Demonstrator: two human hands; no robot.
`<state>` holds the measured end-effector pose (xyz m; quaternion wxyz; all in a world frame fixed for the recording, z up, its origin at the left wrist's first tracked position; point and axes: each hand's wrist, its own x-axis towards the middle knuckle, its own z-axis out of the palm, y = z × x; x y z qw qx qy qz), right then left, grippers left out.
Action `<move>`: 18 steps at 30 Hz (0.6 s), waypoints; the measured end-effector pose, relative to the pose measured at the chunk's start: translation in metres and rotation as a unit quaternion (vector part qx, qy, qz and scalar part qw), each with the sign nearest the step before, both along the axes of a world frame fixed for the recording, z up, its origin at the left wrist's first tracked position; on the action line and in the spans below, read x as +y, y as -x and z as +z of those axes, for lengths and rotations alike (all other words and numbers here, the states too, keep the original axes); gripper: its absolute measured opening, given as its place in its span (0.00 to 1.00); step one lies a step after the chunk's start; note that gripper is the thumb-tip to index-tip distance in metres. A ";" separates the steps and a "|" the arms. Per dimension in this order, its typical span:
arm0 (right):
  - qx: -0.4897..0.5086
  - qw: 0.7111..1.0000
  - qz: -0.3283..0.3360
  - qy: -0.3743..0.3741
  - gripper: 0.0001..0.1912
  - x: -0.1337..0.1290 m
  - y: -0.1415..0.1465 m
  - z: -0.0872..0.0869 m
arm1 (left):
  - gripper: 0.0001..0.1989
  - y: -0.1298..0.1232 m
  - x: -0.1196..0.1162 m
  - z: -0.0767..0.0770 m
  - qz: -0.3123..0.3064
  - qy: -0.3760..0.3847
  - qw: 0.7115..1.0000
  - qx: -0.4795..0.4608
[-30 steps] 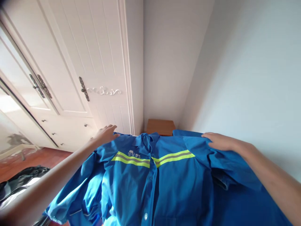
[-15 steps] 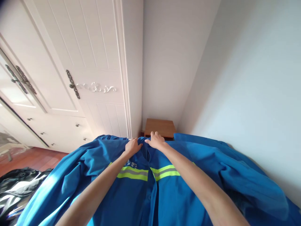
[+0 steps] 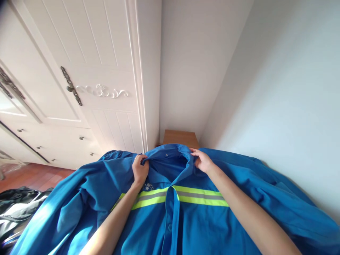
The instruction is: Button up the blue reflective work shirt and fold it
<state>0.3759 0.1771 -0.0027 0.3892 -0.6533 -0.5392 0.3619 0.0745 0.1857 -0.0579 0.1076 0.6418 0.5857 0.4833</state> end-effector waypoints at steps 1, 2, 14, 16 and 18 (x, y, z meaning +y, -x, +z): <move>0.012 1.000 -0.002 -0.001 0.20 -0.009 -0.008 0.000 | 0.10 0.001 -0.002 0.003 -0.005 -0.007 1.000 0.003; 0.020 1.000 -0.003 0.000 0.19 -0.017 -0.014 -0.002 | 0.09 0.002 -0.004 0.006 -0.008 -0.012 1.000 0.007; -0.247 0.953 -0.006 -0.178 0.15 -0.069 0.008 0.021 | 0.09 0.007 -0.009 0.017 -0.073 0.003 0.997 0.031; -0.375 0.903 0.064 -0.198 0.16 -0.070 0.028 0.031 | 0.10 0.007 -0.011 0.019 -0.082 -0.005 0.996 0.039; -0.476 0.863 0.099 -0.137 0.17 -0.066 0.045 0.033 | 0.11 0.007 -0.012 0.021 -0.097 -0.014 0.994 0.041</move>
